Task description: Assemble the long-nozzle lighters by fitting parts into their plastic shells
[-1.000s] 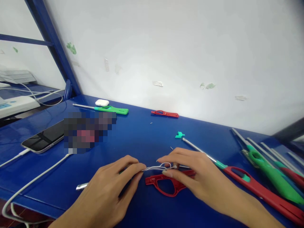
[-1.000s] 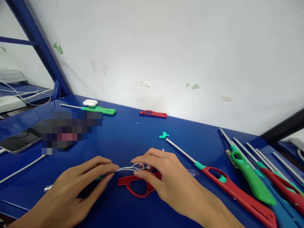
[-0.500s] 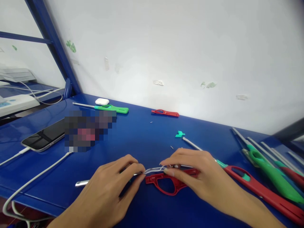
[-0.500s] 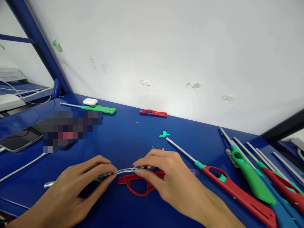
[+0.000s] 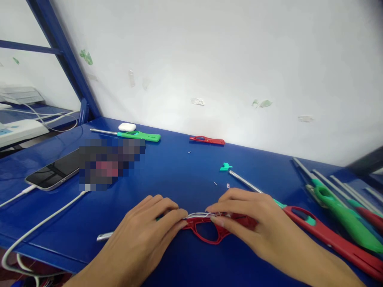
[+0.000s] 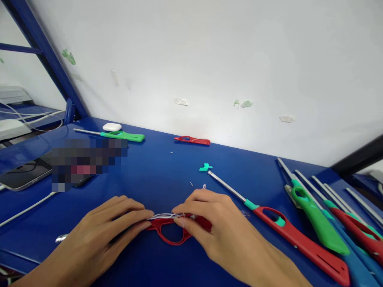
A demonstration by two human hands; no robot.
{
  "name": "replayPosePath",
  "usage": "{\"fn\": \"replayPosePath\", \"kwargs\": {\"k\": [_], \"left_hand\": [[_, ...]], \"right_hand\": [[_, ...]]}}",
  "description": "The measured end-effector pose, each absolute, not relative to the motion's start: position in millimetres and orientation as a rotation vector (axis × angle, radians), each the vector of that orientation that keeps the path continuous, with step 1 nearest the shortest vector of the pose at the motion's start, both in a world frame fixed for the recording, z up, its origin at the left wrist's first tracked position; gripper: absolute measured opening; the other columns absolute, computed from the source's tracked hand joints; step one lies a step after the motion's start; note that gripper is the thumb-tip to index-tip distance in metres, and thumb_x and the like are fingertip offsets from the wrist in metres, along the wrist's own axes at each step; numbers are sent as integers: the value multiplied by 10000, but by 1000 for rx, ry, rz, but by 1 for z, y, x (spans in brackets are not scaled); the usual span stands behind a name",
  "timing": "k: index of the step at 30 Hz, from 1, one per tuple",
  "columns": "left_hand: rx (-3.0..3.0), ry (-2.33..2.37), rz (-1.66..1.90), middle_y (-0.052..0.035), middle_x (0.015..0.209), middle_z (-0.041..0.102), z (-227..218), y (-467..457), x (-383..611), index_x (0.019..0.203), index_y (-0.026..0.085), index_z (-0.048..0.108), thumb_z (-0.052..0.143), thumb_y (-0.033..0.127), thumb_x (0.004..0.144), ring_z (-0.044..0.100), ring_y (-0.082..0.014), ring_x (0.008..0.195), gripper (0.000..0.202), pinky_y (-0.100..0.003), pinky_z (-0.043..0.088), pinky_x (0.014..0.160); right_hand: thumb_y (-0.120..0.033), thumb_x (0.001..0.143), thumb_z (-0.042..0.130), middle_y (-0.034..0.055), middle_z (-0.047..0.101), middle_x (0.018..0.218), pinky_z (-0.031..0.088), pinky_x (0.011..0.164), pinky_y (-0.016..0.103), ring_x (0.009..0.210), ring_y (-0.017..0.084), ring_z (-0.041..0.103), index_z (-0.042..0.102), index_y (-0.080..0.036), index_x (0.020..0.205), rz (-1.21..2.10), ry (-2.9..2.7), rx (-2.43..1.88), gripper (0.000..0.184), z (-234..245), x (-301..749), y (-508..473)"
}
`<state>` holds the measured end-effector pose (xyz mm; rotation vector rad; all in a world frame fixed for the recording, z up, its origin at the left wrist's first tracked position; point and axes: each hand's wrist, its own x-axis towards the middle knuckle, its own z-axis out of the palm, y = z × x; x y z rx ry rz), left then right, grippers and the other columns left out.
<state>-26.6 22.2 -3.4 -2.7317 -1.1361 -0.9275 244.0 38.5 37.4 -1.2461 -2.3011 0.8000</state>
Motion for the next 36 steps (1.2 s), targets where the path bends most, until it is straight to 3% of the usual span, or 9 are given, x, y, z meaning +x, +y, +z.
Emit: {"fn": "replayPosePath", "kwargs": {"k": [6,15,20,30,36], "left_hand": [[-2714,-1265,-992,10,1073,830,-3,11,-25,1261,268,773,507,290,1153,788,-153,928,288,-259,643,874],[-2669,-1218,-1085,28,1030,847,0,9,-23,1244,252,728,537,157,1094,778,-167,853,260,-298,637,812],[-2732,-1281,-1123,49,1089,819,-1,9,-22,1221,295,718,543,94,1055,777,-135,933,314,-269,622,911],[-2782,-1364,-1239,65,1061,777,3,9,-24,1157,314,706,556,140,1088,764,-60,912,240,-118,575,875],[-2575,-1411,-1268,46,1147,818,-8,5,-27,1324,328,709,663,299,1089,802,-115,1019,241,-170,622,948]], "right_hand": [[-393,1108,634,-12,786,1057,581,814,279,889,156,738,833,-338,1121,780,-2303,-1225,207,36,249,38],[-407,1120,616,-49,759,1041,554,786,250,879,122,718,821,-380,1123,816,-2280,-1249,207,34,253,33],[-401,1116,624,-51,761,1009,541,722,245,851,120,712,819,-371,1098,809,-2284,-1239,199,36,252,32],[-354,1087,684,-68,777,1014,558,797,210,878,103,721,798,-371,1076,752,-2240,-1114,115,37,252,30],[-331,1095,665,-91,784,1001,560,867,207,870,89,716,772,-377,1125,649,-2289,-1101,119,35,253,29]]}}
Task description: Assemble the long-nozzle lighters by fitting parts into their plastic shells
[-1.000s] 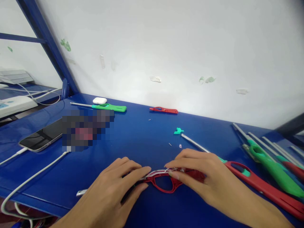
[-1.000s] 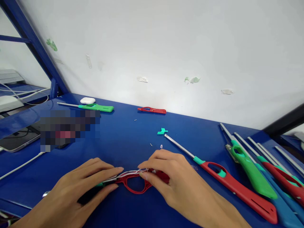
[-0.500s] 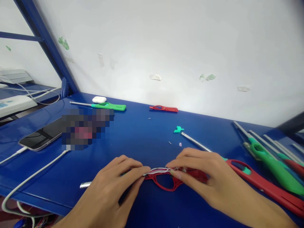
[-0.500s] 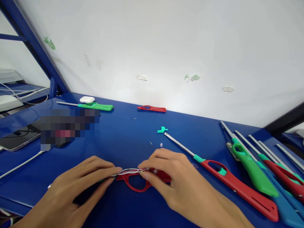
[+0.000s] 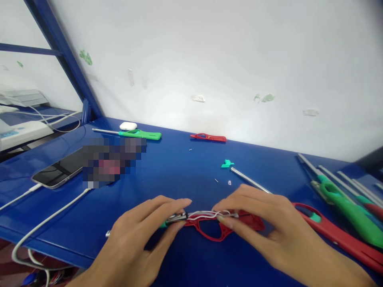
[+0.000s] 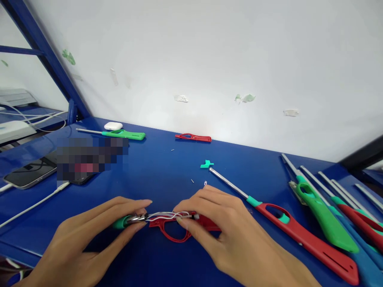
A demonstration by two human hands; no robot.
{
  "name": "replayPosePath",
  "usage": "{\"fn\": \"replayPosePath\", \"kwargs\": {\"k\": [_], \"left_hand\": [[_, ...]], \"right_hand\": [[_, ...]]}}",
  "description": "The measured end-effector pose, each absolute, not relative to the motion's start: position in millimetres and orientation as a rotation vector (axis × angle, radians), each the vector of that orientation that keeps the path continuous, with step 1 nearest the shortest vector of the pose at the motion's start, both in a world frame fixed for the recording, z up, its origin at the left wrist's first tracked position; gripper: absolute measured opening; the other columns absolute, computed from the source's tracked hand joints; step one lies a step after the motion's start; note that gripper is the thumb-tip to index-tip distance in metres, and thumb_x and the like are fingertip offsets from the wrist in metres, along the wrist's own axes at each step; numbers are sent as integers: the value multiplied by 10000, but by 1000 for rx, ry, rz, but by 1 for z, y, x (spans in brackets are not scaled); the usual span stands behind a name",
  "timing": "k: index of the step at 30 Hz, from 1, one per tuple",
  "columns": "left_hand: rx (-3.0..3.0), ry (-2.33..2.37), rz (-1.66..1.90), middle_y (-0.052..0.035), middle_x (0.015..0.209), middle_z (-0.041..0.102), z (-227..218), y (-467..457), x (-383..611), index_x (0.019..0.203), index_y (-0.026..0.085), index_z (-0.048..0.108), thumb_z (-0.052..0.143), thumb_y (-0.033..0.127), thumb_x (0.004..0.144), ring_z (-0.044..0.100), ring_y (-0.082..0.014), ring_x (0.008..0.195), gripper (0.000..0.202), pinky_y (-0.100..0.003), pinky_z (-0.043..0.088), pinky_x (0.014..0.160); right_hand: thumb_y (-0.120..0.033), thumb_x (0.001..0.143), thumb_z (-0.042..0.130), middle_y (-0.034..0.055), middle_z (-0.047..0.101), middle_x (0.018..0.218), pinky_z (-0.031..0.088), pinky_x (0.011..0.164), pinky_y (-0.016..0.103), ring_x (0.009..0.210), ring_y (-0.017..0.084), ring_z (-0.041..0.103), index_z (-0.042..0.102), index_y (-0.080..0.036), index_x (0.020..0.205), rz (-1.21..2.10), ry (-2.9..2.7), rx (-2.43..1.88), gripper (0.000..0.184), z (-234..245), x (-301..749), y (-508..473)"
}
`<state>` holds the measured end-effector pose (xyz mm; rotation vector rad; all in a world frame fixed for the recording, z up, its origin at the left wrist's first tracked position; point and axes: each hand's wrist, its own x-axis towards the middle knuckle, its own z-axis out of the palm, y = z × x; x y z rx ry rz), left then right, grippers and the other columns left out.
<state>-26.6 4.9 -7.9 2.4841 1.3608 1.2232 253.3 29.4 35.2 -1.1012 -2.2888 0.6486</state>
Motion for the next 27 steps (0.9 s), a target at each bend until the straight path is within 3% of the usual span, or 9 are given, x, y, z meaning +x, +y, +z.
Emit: {"fn": "replayPosePath", "kwargs": {"k": [5,16,27], "left_hand": [[2443,1304,1266,47,1097,794,-5,4,-26,1232,305,751,665,220,1071,783,-75,951,201,-127,602,947],[2346,1210,1211,107,1027,776,3,7,-21,1119,316,724,632,135,1057,757,-19,893,212,-50,535,918],[2393,1237,1108,123,1048,823,-3,4,-24,1214,355,672,604,258,1121,804,-79,844,151,-161,576,801]], "right_hand": [[-335,1125,607,-67,790,1091,582,933,235,989,118,737,771,-397,1229,655,-2343,-1084,205,36,252,28],[-282,1120,608,-58,772,1027,595,863,222,922,109,737,777,-429,1312,608,-2385,-1044,295,36,252,30],[-315,1125,602,-61,777,1061,598,898,225,955,113,739,769,-451,1332,642,-2372,-1076,299,35,252,30]]}}
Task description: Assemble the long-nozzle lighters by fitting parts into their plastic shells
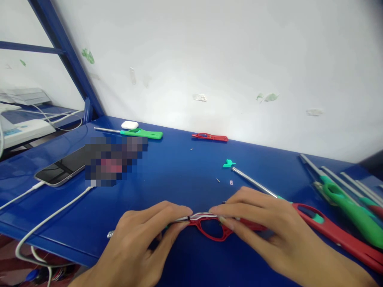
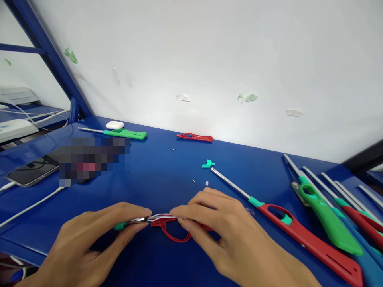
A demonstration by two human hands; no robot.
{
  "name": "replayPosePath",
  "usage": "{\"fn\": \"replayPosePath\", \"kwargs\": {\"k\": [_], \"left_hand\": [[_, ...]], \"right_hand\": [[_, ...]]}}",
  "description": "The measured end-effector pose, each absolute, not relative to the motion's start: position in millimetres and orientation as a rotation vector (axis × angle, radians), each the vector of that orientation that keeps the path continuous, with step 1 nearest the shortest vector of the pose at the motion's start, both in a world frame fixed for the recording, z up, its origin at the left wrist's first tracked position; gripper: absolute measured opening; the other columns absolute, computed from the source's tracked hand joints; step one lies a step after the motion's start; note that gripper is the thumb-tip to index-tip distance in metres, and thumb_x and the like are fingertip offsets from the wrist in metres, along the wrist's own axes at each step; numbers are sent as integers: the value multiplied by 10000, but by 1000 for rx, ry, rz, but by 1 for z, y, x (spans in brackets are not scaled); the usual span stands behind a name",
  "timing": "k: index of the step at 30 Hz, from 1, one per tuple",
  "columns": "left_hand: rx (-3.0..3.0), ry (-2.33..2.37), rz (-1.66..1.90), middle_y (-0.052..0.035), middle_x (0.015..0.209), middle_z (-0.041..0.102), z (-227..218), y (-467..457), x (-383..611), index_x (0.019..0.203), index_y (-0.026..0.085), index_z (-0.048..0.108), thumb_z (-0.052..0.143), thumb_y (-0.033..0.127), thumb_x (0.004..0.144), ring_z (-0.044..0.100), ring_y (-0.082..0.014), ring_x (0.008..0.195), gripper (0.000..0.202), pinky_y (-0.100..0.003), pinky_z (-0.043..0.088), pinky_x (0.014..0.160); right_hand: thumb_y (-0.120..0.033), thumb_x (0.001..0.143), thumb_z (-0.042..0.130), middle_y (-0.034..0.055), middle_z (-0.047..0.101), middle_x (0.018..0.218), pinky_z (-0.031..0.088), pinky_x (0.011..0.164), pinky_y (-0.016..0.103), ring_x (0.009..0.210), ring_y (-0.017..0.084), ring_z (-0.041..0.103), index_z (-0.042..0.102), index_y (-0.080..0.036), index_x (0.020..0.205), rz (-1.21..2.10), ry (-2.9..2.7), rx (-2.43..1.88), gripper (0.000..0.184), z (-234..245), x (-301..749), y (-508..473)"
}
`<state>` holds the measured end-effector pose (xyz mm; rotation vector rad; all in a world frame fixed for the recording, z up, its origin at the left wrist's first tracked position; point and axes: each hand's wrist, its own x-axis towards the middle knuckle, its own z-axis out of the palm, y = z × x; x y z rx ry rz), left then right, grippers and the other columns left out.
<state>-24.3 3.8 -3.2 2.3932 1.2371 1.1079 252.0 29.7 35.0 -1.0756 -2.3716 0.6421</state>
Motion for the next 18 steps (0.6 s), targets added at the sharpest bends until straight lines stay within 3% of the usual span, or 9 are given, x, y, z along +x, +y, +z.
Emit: {"fn": "replayPosePath", "kwargs": {"k": [5,11,18], "left_hand": [[2432,1279,1070,121,1004,804,-2,2,-24,1185,353,666,557,289,1141,799,-83,835,134,-191,567,763],[2484,1221,993,66,946,750,-2,3,-25,1107,296,667,475,212,1155,775,-93,812,214,-191,590,778],[2493,1191,969,60,1056,779,0,0,-28,1176,303,651,517,101,1089,777,-94,859,258,-176,595,791]], "right_hand": [[-345,1117,630,-66,784,1063,596,881,212,950,106,744,776,-457,1320,661,-2335,-1066,275,34,252,29],[-329,1121,618,-69,783,1078,596,916,221,976,104,743,773,-454,1329,696,-2335,-1099,288,34,251,28],[-312,1121,609,-50,786,1098,606,916,250,987,124,746,780,-444,1330,753,-2332,-1116,301,37,249,28]]}}
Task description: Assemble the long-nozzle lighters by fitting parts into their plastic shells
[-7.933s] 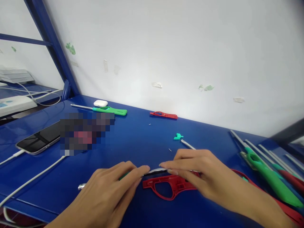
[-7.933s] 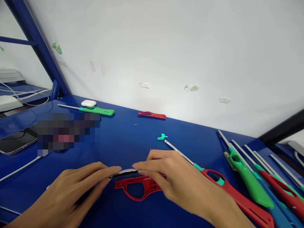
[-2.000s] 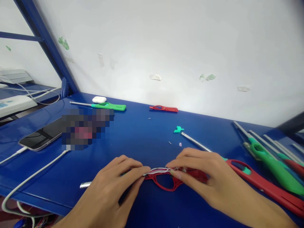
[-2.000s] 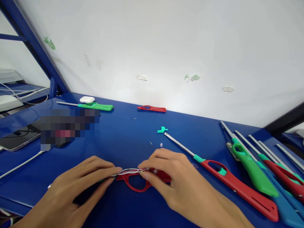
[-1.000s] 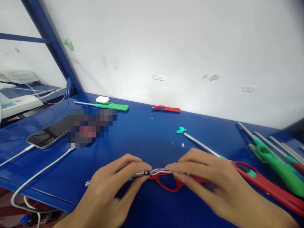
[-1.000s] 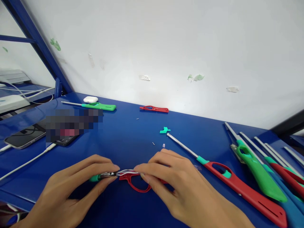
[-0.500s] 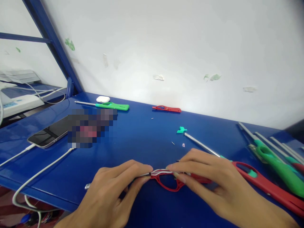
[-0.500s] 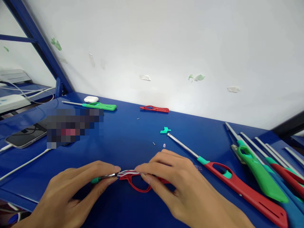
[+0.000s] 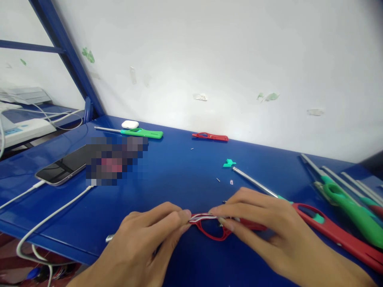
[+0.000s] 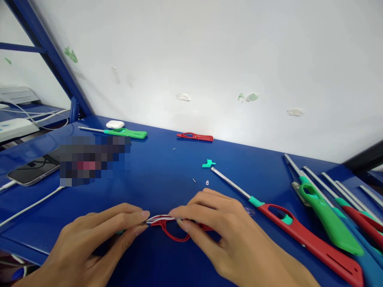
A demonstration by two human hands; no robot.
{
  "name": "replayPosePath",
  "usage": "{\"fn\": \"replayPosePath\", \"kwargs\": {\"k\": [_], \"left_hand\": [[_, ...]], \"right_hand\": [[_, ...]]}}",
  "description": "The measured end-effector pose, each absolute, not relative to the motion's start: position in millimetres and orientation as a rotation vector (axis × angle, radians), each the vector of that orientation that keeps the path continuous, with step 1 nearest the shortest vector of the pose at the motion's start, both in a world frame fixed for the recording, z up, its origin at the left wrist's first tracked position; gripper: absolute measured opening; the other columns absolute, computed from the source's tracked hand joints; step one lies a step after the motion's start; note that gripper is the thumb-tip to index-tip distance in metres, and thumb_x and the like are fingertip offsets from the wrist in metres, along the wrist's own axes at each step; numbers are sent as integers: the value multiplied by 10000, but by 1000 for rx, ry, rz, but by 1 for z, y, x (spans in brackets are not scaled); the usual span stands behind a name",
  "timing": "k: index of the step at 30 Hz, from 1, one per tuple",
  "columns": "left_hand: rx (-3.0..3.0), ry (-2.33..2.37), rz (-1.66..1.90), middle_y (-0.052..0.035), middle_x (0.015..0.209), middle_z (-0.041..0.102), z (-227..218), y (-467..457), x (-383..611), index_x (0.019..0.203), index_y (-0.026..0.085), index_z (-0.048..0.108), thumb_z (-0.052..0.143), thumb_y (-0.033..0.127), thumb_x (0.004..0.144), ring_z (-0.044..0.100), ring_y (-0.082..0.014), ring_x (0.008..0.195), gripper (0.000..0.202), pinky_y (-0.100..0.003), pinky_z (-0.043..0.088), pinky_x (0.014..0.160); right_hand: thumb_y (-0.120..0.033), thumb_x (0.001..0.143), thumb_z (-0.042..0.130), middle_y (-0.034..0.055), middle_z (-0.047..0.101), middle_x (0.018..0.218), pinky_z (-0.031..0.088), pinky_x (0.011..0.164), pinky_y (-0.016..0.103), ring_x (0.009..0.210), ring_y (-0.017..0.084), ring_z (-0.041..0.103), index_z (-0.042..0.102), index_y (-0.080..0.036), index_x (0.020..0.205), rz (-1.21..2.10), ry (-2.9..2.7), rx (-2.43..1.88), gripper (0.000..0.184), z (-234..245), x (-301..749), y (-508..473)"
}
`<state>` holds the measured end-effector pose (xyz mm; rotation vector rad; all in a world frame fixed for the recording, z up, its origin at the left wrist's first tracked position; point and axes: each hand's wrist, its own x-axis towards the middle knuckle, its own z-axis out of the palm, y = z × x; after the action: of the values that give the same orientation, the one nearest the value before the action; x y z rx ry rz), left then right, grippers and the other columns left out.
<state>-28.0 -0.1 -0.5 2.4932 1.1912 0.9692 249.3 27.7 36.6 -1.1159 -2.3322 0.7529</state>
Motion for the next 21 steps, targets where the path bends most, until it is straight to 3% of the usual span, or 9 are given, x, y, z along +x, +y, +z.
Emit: {"fn": "replayPosePath", "kwargs": {"k": [6,12,21], "left_hand": [[2461,1163,950,5,1078,706,2,4,-26,1156,279,650,514,112,1092,737,-109,859,225,-184,601,782],[2481,1204,851,18,1135,682,-2,5,-25,1331,334,609,481,121,1116,733,-109,939,329,-197,610,876],[2450,1183,841,3,1037,649,8,5,-21,1142,283,637,459,147,1111,697,-108,812,226,-205,612,761]], "right_hand": [[-309,1121,611,-61,778,1090,593,915,247,986,118,741,771,-463,1328,739,-2346,-1112,303,36,251,27],[-312,1126,607,-62,771,1057,570,891,228,960,100,731,791,-403,1230,697,-2348,-1095,231,35,253,28],[-292,1119,619,-46,772,1030,579,864,229,923,109,738,794,-399,1246,661,-2358,-1070,241,34,254,30]]}}
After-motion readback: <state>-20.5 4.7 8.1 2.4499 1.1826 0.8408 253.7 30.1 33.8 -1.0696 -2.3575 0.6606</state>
